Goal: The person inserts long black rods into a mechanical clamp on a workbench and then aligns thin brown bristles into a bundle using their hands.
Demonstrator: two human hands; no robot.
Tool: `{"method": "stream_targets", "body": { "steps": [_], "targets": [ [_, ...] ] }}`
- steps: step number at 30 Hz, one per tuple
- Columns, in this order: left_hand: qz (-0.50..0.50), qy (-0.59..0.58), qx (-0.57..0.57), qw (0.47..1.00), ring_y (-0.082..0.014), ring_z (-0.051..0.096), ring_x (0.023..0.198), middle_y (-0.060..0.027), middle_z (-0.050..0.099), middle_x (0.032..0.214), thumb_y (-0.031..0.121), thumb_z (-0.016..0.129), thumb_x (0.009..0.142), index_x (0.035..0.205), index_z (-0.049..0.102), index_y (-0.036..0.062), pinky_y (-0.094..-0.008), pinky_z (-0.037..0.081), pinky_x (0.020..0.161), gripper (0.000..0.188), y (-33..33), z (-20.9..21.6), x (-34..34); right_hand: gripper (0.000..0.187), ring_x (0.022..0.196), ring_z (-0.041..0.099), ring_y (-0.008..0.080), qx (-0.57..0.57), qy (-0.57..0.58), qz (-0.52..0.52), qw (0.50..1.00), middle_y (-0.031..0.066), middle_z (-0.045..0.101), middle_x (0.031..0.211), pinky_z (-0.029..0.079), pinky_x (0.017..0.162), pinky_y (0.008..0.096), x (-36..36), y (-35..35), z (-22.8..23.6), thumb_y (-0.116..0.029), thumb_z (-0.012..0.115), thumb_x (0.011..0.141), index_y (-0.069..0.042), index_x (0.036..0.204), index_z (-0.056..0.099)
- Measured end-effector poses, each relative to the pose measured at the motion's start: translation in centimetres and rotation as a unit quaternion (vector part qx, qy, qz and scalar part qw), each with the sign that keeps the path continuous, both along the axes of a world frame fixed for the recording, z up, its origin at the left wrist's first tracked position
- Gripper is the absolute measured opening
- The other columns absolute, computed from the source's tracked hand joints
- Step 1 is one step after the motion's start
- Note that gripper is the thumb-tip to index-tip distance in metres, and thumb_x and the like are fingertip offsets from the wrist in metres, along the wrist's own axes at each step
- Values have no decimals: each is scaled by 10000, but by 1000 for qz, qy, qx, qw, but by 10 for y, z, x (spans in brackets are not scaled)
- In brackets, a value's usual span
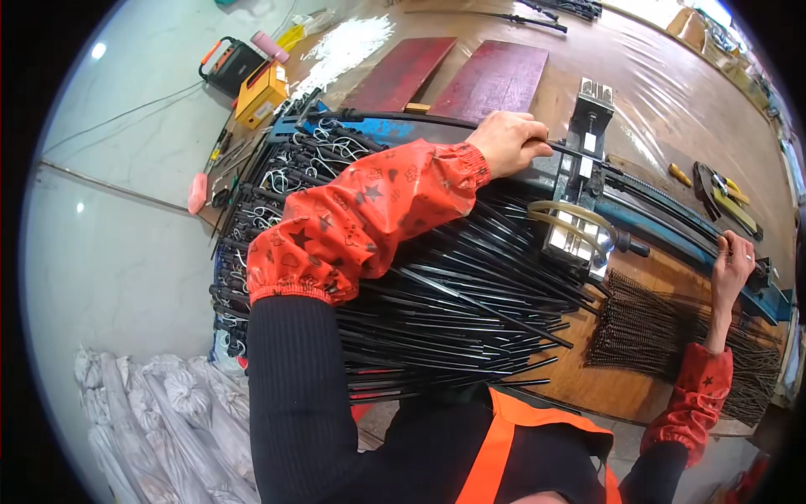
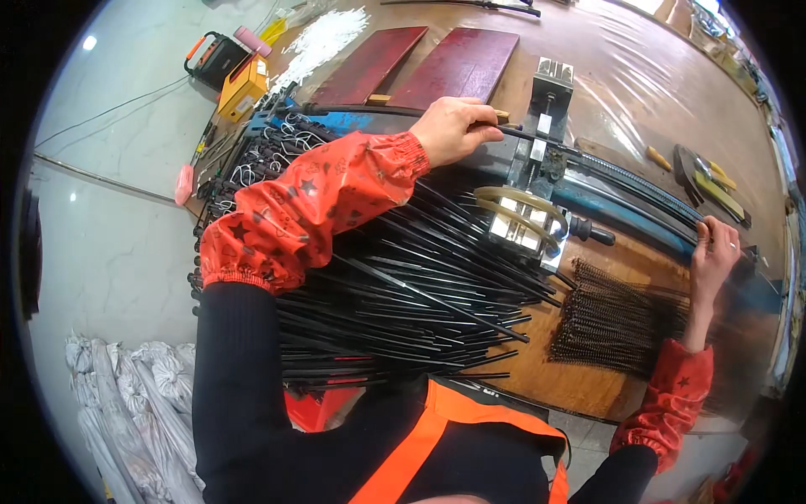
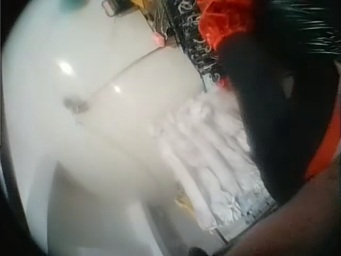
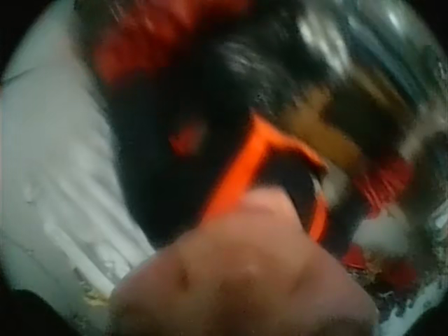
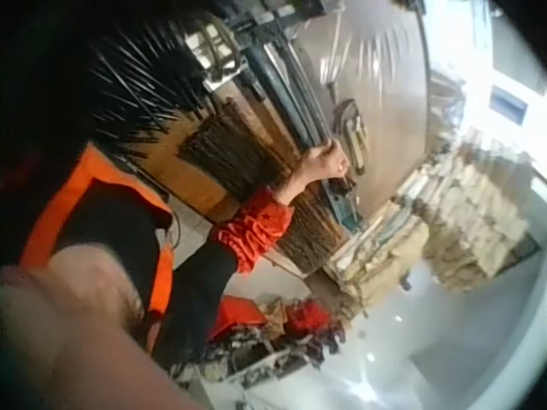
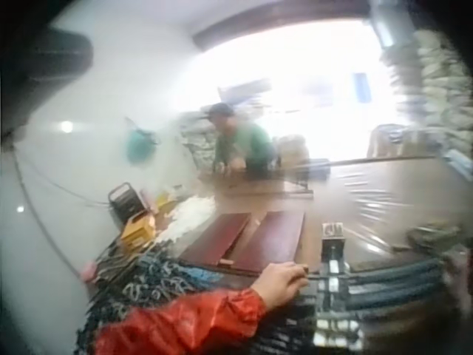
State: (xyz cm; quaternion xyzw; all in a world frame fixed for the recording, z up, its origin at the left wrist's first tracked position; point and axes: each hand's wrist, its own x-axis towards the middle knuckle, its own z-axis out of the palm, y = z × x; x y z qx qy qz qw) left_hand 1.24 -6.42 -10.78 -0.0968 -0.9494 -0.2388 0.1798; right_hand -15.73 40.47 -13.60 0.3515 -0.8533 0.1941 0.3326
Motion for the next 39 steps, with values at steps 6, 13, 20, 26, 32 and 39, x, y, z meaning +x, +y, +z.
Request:
{"method": "stream_targets", "body": {
  "steps": [6,13,20,26,32,39],
  "targets": [
    [-39,11,-3,999,-336,660,865,-120,680,922,275,695,906,975,704,53,-406,525,742,233,-4,5,-7,109,912,624,281,14,-16,-37,999,102,678,923,483,797,379,5,16,3,-61,700,885,-50,994,697],
    [58,-50,-133,988,-383,676,787,-152,690,808,395,529,991,995,652,157,-502,532,668,268,11,-2,-2,367,1090,615,218,66,56,42,995,15,715,1085,330,1024,372,87,-76,20,-98,730,845,-109,1209,680],
    [61,-47,-178,981,-373,675,756,-135,691,786,399,520,991,1018,641,169,-500,519,624,261,14,-3,-11,208,843,609,223,4,-79,104,991,36,672,829,370,802,353,123,-86,10,-159,715,877,-97,1076,707],
    [41,-1,-152,988,-387,644,709,-140,639,720,347,524,998,958,604,146,-501,473,586,220,16,-2,-9,224,811,578,320,-85,-278,215,932,145,598,862,461,805,407,125,-104,-11,-38,643,901,-16,1124,647],
    [20,71,-189,979,-375,636,678,-126,637,738,319,555,986,902,570,131,-480,478,551,206,15,-22,-12,215,680,579,182,-133,-419,215,872,158,630,783,469,652,314,116,-115,-21,-174,617,967,-20,1117,631],
    [-45,218,-256,941,-257,649,678,-33,639,737,199,663,887,928,634,168,-377,508,607,59,-60,-20,-43,411,779,625,382,110,-396,154,899,186,640,798,485,703,455,111,-87,-43,-374,778,804,-15,899,603]
  ]
}}
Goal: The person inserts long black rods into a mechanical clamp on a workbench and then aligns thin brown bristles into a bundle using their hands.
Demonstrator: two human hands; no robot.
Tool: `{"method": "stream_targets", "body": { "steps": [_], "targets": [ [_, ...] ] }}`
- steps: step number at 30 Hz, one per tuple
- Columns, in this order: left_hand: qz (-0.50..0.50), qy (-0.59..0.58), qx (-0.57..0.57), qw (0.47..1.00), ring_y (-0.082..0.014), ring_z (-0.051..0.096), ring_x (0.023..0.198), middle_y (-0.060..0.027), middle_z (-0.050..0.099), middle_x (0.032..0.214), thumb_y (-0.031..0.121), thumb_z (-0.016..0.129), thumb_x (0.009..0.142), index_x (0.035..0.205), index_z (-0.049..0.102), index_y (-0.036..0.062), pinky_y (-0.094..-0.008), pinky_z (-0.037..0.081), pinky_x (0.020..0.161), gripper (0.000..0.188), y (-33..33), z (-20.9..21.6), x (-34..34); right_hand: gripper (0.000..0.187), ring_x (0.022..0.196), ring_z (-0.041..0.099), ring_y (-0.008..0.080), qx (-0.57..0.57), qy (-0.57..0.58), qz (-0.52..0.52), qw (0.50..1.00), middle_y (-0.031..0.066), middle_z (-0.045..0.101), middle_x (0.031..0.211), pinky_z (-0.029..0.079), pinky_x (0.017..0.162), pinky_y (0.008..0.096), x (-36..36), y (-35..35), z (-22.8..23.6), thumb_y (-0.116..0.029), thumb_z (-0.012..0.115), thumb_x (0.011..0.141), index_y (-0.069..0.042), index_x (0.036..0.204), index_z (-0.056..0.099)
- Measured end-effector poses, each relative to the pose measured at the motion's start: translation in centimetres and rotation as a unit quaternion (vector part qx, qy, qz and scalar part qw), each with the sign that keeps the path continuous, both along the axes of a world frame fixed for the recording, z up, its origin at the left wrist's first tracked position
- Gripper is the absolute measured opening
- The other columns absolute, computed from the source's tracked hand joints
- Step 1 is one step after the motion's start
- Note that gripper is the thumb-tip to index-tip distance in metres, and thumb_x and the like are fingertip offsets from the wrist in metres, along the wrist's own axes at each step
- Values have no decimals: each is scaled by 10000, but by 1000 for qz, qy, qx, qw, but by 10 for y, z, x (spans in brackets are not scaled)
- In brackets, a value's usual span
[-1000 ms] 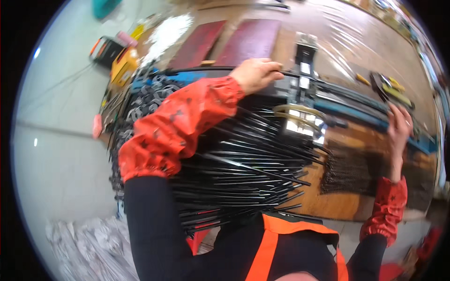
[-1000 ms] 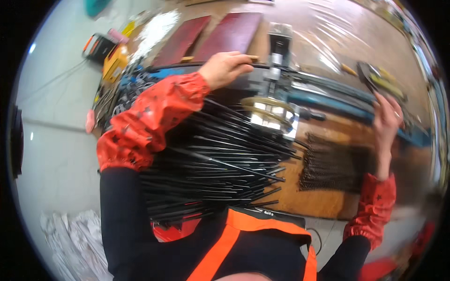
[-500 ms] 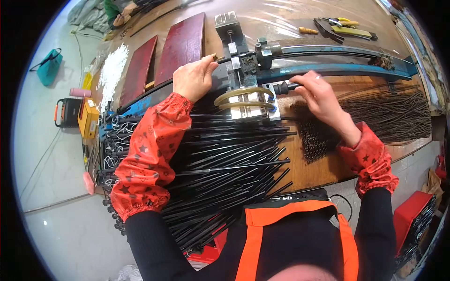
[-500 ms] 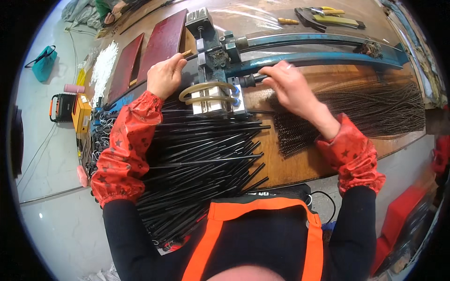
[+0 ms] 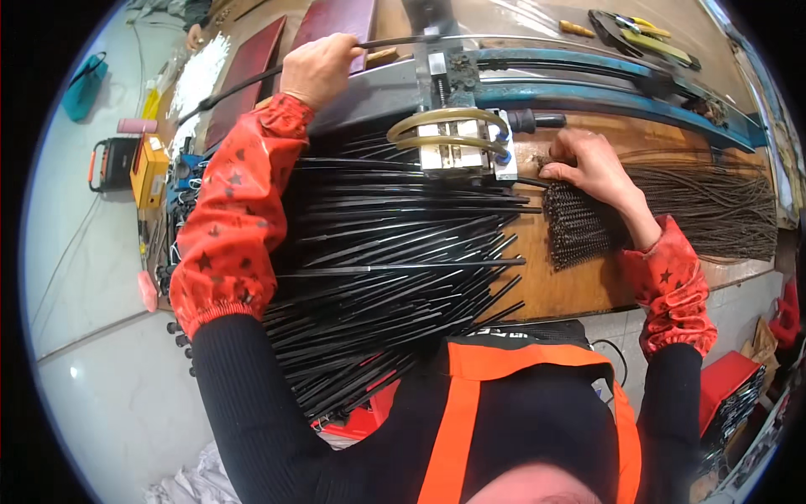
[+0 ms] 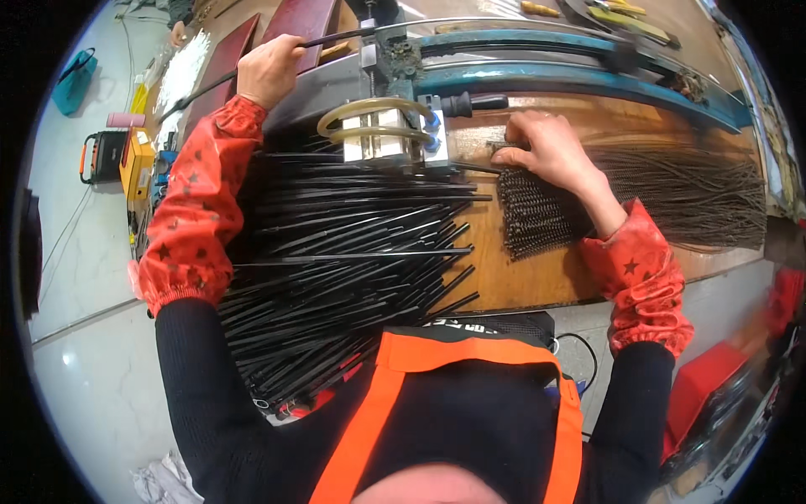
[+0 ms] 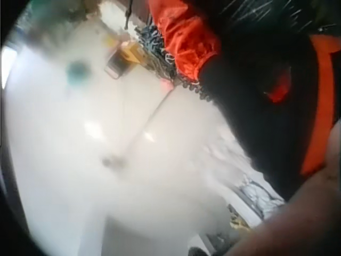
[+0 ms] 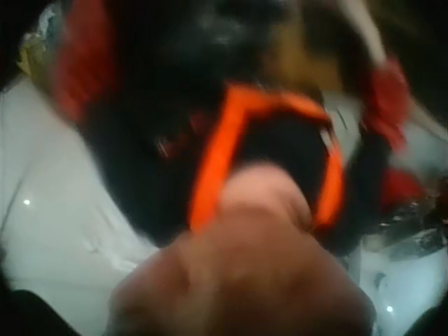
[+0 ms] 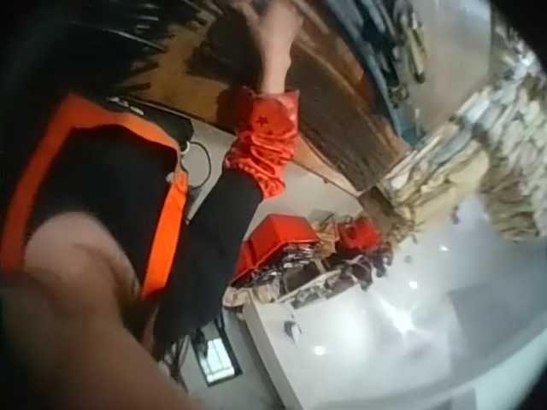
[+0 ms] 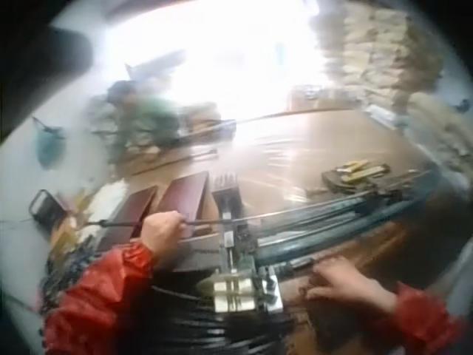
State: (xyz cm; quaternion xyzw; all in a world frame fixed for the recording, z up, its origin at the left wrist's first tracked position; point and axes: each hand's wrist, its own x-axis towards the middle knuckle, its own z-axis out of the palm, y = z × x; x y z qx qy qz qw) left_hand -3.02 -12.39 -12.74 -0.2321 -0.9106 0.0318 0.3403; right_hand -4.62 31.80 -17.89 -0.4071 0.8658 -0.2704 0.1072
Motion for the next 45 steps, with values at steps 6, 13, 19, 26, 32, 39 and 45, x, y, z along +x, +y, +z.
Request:
{"method": "stream_targets", "body": {
  "steps": [6,13,19,26,32,39,45],
  "targets": [
    [48,-17,-103,993,-259,642,880,-30,676,898,225,640,916,954,694,139,-421,479,787,108,1,6,20,305,793,606,398,68,31,30,997,184,633,826,467,682,443,-10,4,9,-285,764,819,-17,877,629],
    [-40,-349,8,936,-278,626,898,-106,660,957,230,716,862,960,732,75,-400,506,765,185,84,0,121,142,896,616,361,-39,34,26,998,153,652,909,482,824,430,11,-6,8,-166,688,876,-44,949,681],
    [-54,-376,99,920,-320,604,939,-118,606,984,126,689,862,1034,682,40,-407,522,847,193,80,-6,125,145,890,622,308,-106,35,16,994,144,669,925,485,812,376,24,-9,32,-117,670,902,8,972,688],
    [-81,-385,30,919,-314,586,948,-128,571,1008,92,675,849,1126,639,51,-413,529,808,282,88,8,131,191,758,634,166,-77,-137,-34,987,122,711,865,499,718,298,42,-4,44,-146,651,944,12,1040,701],
    [-90,-349,23,933,-269,604,823,-84,536,846,64,638,807,1081,623,54,-387,522,680,274,102,39,152,244,740,579,106,-142,-170,1,975,67,677,831,477,676,266,43,13,40,-195,603,982,8,1074,703],
    [-22,-269,30,963,-222,568,633,-45,477,713,168,718,863,1187,648,164,-366,462,523,332,116,60,160,161,777,663,205,-226,-71,8,971,87,726,861,513,707,316,62,22,55,-165,723,892,-18,957,733],
    [-13,-266,24,964,-240,558,601,-54,471,694,196,733,860,1155,681,163,-381,437,505,302,138,79,162,144,710,627,220,-272,-40,-55,960,96,665,777,487,658,326,74,24,48,-145,728,872,-11,926,726]
  ]
}}
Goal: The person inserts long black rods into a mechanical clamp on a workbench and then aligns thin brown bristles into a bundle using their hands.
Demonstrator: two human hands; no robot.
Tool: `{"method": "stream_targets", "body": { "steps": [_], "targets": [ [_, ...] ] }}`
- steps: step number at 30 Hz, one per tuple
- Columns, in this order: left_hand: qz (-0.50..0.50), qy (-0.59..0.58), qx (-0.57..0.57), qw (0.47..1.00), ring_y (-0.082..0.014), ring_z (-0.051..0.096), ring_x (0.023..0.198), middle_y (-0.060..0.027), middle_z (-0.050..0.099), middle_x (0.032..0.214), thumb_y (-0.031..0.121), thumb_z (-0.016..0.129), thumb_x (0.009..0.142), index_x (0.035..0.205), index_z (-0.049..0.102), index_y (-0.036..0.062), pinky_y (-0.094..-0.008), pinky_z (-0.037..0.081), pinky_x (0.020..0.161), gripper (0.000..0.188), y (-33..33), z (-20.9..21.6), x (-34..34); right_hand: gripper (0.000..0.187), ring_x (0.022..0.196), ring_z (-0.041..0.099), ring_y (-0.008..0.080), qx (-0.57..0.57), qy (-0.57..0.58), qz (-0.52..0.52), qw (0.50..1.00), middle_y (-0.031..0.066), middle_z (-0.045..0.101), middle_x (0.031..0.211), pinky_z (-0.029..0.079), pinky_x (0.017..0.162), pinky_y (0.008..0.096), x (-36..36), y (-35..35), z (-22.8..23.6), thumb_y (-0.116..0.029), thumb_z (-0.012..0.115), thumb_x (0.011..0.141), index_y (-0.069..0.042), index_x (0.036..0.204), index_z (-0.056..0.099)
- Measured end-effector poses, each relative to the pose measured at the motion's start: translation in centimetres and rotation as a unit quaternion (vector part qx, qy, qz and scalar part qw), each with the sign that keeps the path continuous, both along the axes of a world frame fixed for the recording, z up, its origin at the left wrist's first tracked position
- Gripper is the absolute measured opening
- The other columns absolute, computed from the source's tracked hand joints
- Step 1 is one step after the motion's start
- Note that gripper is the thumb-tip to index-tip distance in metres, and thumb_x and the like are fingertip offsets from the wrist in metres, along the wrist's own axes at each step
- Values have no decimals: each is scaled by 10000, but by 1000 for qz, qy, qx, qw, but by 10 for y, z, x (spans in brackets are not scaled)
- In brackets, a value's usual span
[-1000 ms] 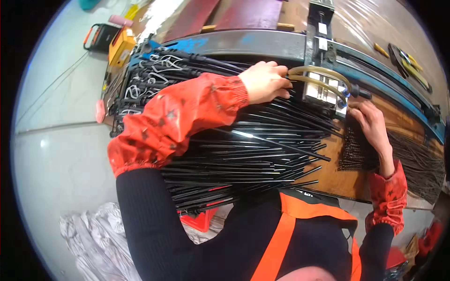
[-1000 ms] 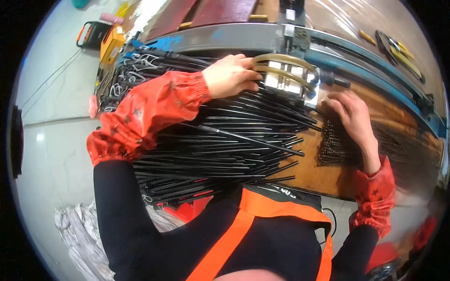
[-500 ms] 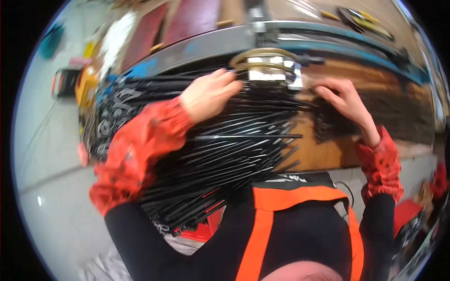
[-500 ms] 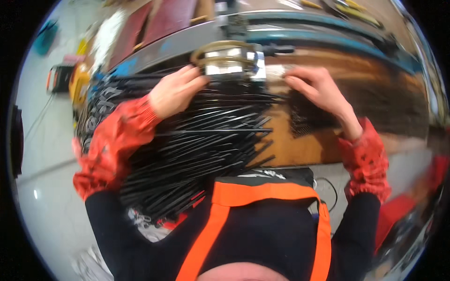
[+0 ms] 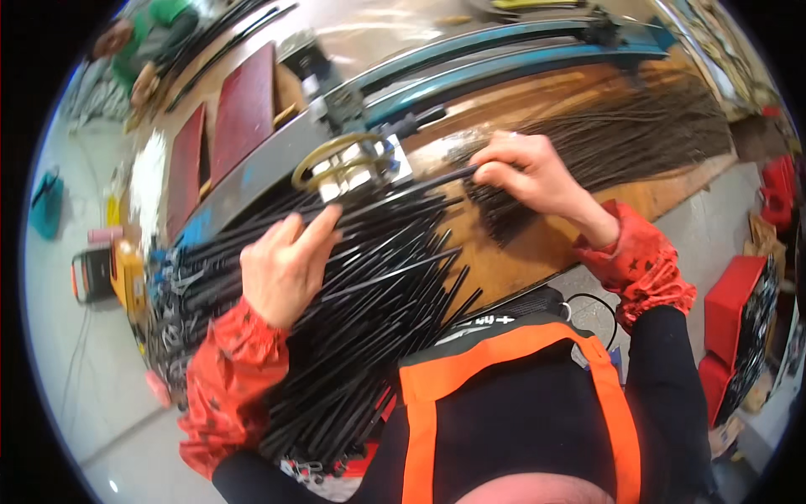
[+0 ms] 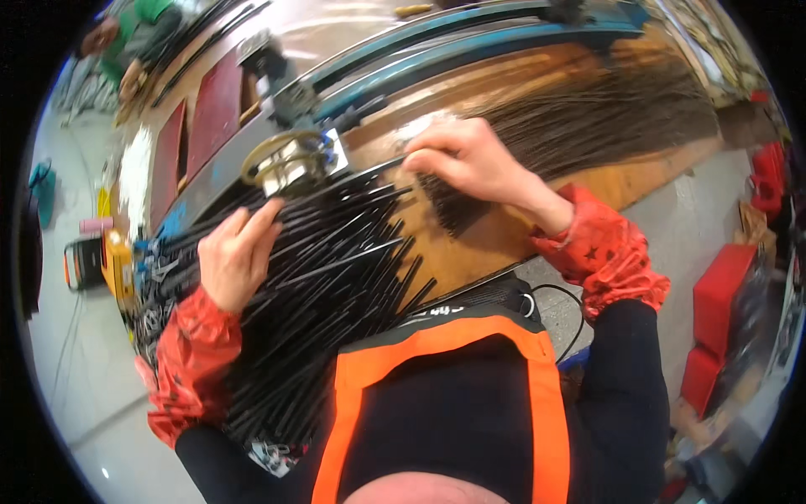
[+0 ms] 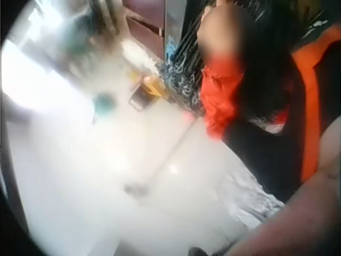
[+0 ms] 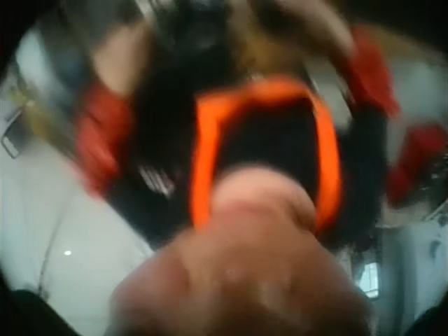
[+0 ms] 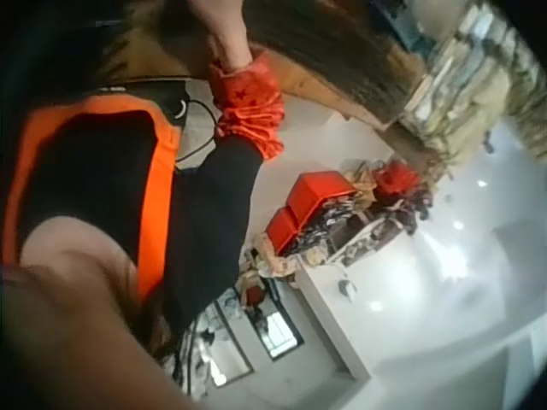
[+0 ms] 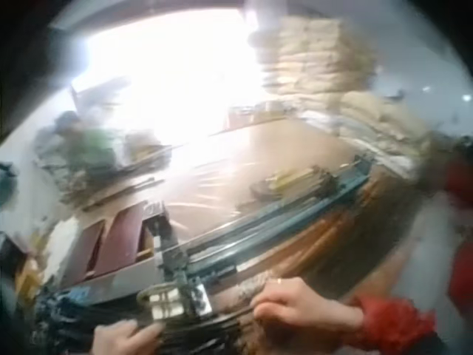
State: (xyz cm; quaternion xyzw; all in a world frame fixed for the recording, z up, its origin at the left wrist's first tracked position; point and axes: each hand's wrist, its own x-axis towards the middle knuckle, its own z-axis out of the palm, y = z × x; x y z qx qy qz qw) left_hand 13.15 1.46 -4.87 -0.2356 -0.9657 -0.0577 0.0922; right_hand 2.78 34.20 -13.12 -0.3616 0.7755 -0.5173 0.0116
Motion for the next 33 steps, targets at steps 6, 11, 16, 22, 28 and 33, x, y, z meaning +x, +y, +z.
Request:
{"method": "stream_targets", "body": {
  "steps": [6,11,16,22,28,33],
  "targets": [
    [18,-33,4,999,-282,556,557,-87,473,668,160,706,892,1234,683,168,-411,436,496,342,26,13,-1,188,714,612,296,-30,40,8,999,121,620,770,482,659,380,-3,10,-9,-187,710,896,-41,1013,719],
    [-2,-62,-5,998,-300,568,532,-85,532,642,182,696,898,1170,696,155,-416,423,484,273,37,24,-9,317,850,673,384,8,45,39,998,191,690,933,532,726,430,0,28,-2,-261,703,909,-30,1127,697],
    [-6,-81,26,996,-318,591,553,-101,579,663,175,681,905,1118,695,141,-424,438,498,217,48,31,-19,299,778,650,336,-70,70,-7,995,146,672,841,515,674,406,-1,34,1,-234,730,877,-41,1104,703],
    [-5,-118,13,993,-327,616,567,-118,607,663,182,686,901,1094,702,143,-424,454,504,198,57,32,-18,319,677,553,206,30,339,-31,940,20,550,724,468,584,339,0,43,-1,-193,733,825,-53,1105,676],
    [-43,-192,71,978,-370,635,656,-158,628,769,97,659,894,1113,666,62,-439,483,557,222,65,27,-27,643,811,615,252,109,279,53,953,71,597,888,549,680,384,9,37,3,-78,657,777,-82,1403,511],
    [-85,-84,81,990,-394,626,743,-195,602,909,-45,598,863,1165,593,-7,-435,496,611,303,83,56,-44,576,972,715,256,-2,332,-120,936,138,643,1301,586,779,361,-62,96,-10,-137,762,808,-99,1350,572]
  ]
}}
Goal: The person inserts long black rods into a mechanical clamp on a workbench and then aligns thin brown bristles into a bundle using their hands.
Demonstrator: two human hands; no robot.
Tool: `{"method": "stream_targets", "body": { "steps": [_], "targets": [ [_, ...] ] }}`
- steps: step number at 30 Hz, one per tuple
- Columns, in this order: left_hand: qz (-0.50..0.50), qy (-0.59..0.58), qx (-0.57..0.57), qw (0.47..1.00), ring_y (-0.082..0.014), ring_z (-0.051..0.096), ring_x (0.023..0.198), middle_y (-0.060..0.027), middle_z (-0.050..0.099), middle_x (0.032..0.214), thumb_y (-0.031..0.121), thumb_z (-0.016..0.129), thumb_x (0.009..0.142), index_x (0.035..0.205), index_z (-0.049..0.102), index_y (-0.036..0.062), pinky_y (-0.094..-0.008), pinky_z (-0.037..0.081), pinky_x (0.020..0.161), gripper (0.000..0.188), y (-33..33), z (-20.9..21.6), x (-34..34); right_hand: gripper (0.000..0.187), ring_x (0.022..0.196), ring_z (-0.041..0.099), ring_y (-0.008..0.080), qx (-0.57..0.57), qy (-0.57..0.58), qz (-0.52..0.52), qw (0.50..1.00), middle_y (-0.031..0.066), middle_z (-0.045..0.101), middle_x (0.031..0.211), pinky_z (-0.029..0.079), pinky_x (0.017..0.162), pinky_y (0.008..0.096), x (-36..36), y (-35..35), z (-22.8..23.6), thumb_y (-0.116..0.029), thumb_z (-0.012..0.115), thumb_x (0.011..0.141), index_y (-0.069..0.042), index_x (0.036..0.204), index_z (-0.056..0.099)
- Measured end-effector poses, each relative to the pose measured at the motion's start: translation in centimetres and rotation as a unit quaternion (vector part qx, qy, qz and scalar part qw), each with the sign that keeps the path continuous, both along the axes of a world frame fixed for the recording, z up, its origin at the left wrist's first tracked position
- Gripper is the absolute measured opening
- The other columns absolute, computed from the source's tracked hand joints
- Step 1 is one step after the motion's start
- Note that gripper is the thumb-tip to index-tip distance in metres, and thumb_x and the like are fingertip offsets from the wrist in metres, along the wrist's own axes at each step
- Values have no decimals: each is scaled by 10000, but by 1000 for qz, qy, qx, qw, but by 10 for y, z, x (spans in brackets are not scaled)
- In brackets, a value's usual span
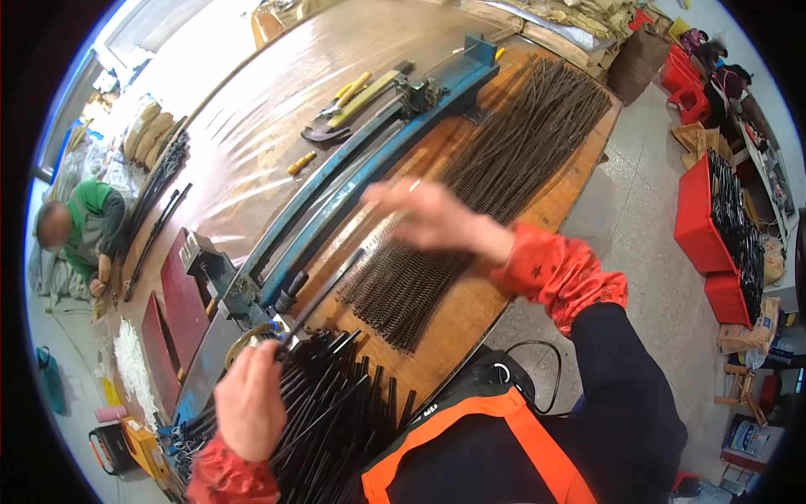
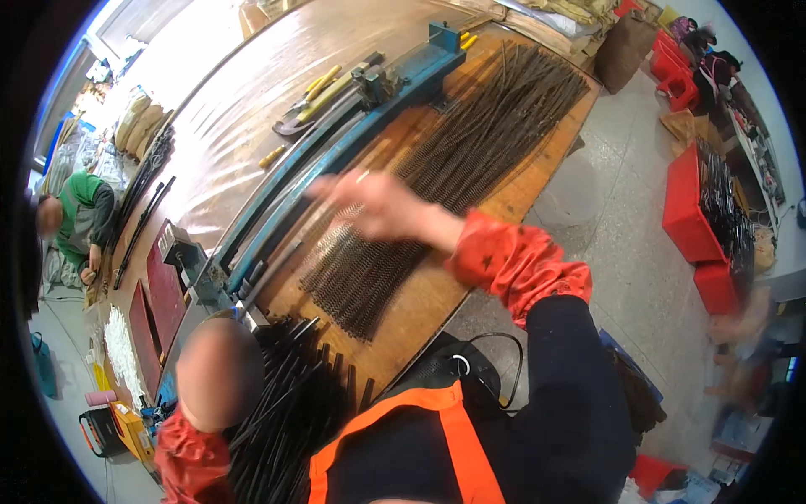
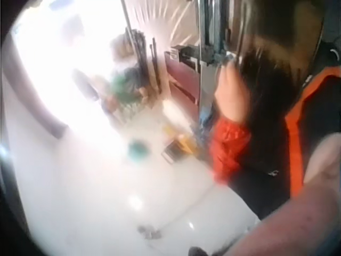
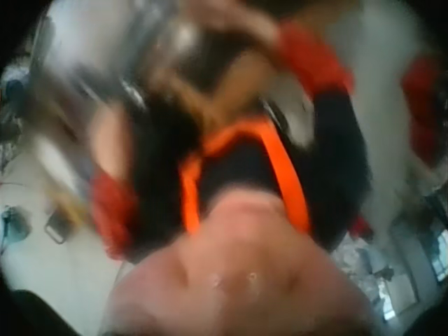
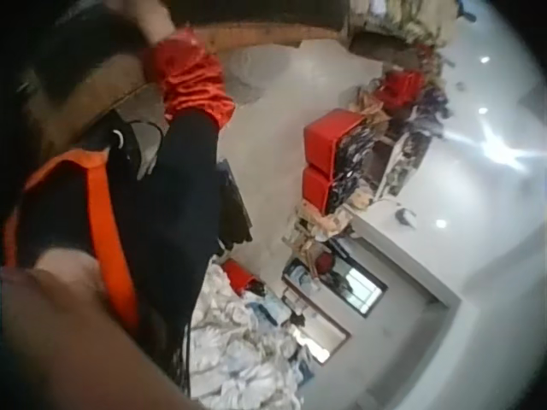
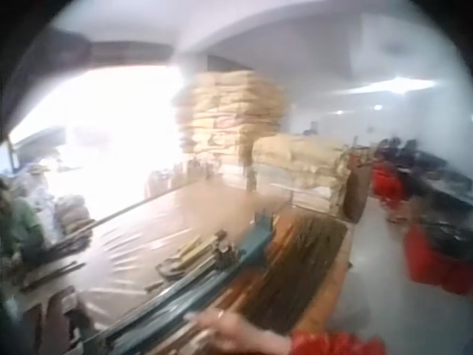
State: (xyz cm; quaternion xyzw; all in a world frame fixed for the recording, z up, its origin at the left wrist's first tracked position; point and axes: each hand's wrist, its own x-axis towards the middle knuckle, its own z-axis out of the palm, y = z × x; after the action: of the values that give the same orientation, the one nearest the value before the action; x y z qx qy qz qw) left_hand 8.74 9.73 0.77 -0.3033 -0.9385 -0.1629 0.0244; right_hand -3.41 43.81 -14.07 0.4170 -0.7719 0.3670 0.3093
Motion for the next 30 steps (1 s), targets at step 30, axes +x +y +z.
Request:
{"method": "stream_targets", "body": {
  "steps": [30],
  "targets": [
    [-31,110,-68,991,-326,597,615,-105,556,728,108,676,872,1169,678,165,-427,477,555,302,28,-26,-86,483,636,632,213,20,-42,-101,994,78,627,683,530,602,343,-4,-46,19,-286,706,896,-105,1327,586]
  ]
}}
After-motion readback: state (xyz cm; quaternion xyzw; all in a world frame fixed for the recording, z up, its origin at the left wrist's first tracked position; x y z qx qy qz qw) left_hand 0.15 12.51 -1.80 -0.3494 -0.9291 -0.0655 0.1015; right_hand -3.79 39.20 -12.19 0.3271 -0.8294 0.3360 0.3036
